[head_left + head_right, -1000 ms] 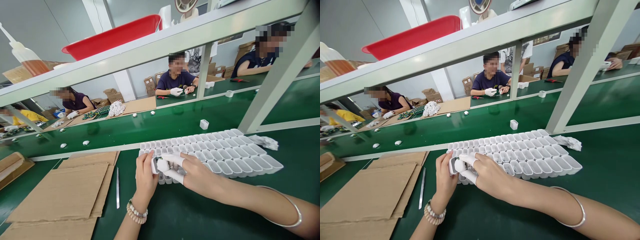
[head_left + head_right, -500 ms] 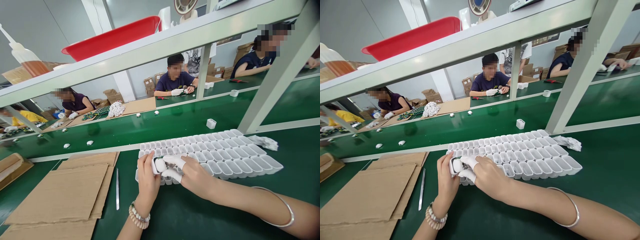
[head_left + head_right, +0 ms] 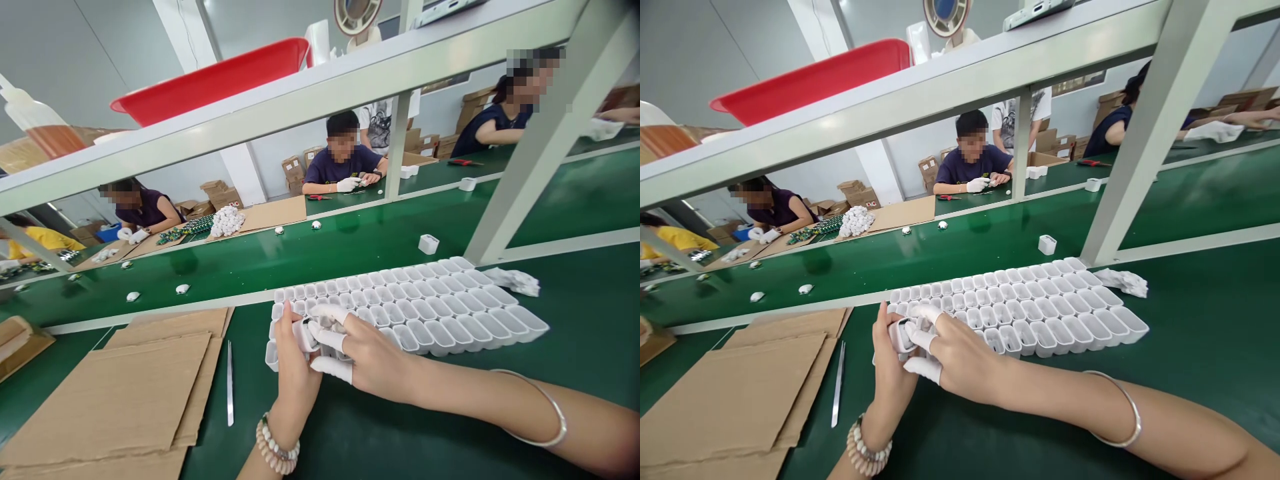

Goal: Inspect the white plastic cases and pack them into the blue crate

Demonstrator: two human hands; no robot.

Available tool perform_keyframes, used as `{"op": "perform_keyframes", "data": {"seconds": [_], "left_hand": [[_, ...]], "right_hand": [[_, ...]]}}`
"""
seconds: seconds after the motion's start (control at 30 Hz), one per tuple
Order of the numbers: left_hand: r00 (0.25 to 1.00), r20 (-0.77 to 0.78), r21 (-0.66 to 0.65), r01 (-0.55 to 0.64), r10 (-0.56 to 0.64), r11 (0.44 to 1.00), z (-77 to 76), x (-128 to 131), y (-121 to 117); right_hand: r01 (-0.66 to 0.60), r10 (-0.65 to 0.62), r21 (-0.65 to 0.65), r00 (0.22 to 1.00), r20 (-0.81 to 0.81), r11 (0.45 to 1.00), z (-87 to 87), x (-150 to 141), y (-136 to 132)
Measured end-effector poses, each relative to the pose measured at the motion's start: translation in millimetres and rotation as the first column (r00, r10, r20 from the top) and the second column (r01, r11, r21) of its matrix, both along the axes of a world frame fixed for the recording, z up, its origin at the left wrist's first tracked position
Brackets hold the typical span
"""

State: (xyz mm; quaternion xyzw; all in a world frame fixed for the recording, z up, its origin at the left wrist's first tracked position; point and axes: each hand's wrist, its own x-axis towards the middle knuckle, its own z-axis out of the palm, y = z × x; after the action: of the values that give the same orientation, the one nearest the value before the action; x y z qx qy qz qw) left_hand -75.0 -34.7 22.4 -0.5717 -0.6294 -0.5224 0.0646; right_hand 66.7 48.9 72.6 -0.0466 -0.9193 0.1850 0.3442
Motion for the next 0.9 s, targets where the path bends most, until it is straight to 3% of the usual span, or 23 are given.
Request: {"op": "perform_keyframes", "data": {"seconds": [0.1,0.17,0.27,0.33,0.37,0.43,0.53,0.6,0.7,0.8,0.9], "left_hand": [[0.997,0.016,0.032,0.071,-0.072,0.997,2.5,1,5],[0.994,0.042,0.054,0.099,-0.101,0.994,5.6,2,8],[0.996,0.041,0.129,0.074,-0.08,0.989,11.8,1,10],[0.997,0.029,0.16,0.065,-0.071,0.985,16.3,1,9],[0.997,0.02,0.157,0.074,-0.079,0.985,18.2,1,7],[0.99,-0.018,0.111,0.139,-0.138,0.984,21.0,3,2],[0.934,-0.018,-0.064,0.356,-0.358,0.932,22.6,13,-6],[0.837,0.11,-0.205,0.548,-0.537,0.811,23.2,26,-9],[0.609,0.388,-0.325,0.793,-0.692,0.515,26.0,54,-5],[0.446,0.535,-0.385,0.885,-0.718,0.263,31.5,85,13],[0.366,0.547,-0.438,0.891,-0.753,0.115,35.3,108,41]], "right_hand": [[-0.046,0.04,-0.099,0.997,-0.066,0.994,6.5,-1,6],[-0.031,0.029,-0.178,0.999,-0.013,0.984,17.9,0,17],[0.137,-0.11,-0.221,0.985,0.132,0.966,39.0,-1,52],[0.26,-0.223,-0.138,0.945,0.24,0.956,47.3,-3,90],[0.328,-0.298,-0.05,0.904,0.306,0.943,48.0,-5,110],[0.424,-0.391,-0.017,0.848,0.358,0.905,41.9,-8,151],[0.524,-0.47,0.004,0.759,0.452,0.851,21.1,-5,194],[0.576,-0.501,0.012,0.7,0.51,0.817,7.7,0,209],[0.644,-0.545,0.02,0.63,0.553,0.765,-1.7,9,218],[0.695,-0.596,0.038,0.585,0.55,0.718,0.4,16,216],[0.688,-0.611,0.064,0.593,0.525,0.722,4.5,23,207]]}}
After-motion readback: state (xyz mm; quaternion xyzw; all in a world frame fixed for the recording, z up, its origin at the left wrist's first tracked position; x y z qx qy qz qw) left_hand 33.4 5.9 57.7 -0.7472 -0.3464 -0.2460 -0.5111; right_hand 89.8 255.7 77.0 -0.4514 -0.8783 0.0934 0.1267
